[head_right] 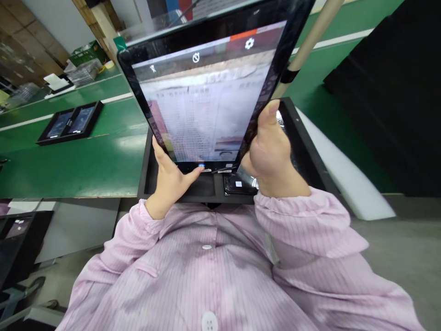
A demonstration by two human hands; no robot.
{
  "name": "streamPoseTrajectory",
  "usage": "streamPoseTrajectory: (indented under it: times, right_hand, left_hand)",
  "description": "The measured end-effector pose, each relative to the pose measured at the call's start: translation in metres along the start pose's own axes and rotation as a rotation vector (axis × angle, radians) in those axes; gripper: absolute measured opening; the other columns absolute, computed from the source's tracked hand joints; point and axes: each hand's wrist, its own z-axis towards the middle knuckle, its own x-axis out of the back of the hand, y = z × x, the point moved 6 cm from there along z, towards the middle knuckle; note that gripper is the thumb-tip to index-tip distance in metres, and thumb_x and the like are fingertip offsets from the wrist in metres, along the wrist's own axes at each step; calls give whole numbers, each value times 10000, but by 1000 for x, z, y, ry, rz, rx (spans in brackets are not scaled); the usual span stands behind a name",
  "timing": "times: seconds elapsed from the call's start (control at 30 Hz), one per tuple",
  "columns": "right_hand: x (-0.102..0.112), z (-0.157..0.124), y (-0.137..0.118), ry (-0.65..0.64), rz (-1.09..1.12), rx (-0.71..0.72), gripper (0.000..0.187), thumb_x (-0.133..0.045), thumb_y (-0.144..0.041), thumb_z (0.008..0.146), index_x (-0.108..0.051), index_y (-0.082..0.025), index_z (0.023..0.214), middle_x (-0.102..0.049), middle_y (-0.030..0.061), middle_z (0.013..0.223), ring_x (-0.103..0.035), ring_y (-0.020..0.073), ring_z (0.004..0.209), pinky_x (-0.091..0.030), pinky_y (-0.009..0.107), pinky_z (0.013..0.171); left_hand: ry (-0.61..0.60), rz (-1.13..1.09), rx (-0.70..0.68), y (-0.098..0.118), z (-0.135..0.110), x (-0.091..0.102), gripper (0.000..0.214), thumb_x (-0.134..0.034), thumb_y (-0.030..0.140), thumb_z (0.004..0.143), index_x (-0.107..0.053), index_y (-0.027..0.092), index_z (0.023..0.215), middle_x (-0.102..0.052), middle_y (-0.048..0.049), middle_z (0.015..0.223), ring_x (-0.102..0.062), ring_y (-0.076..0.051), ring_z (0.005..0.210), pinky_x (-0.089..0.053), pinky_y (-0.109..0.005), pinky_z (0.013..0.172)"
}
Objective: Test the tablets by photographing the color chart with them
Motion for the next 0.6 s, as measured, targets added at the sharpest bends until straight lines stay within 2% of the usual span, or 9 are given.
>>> streamPoseTrajectory:
  times: [0.2,0.37,0.47,0.6]
  right_hand:
    - [-6,-1,-5,-51,82,9,618,-407,-797,880,-630,-295,1162,-497,-5,1454,-137,193,1540,-367,425,1205]
    - [-7,-2,-8,-61,105,24,628,-475,-830,835,-661,-299,1113,-518,-6,1430,-144,209,1539,-373,436,1198]
    - [-7,-1,-8,-59,90,21,622,-473,-830,834,-662,-303,1105,-501,-19,1447,-147,216,1538,-372,438,1199]
    - [-4,0,-6,-20,13,23,623,-384,-796,885,-633,-302,1172,-519,1,1428,-123,197,1543,-359,446,1208]
  left_hand:
    - [19,4,-39,0,1,-1,1313,-797,386,808,297,245,1520,86,-256,1667,27,-426,1560,-187,-620,1247]
    - [6,-23,0,0,0,-2,1359,-829,400,773,299,269,1521,79,-235,1674,-12,-430,1561,-208,-612,1247]
    - [5,-31,-2,1,0,-1,1384,-842,416,756,305,284,1519,60,-233,1674,-40,-433,1560,-228,-614,1241]
    - [15,-17,-22,2,0,-1,1399,-845,420,752,319,278,1515,60,-239,1671,-33,-435,1560,-235,-607,1242]
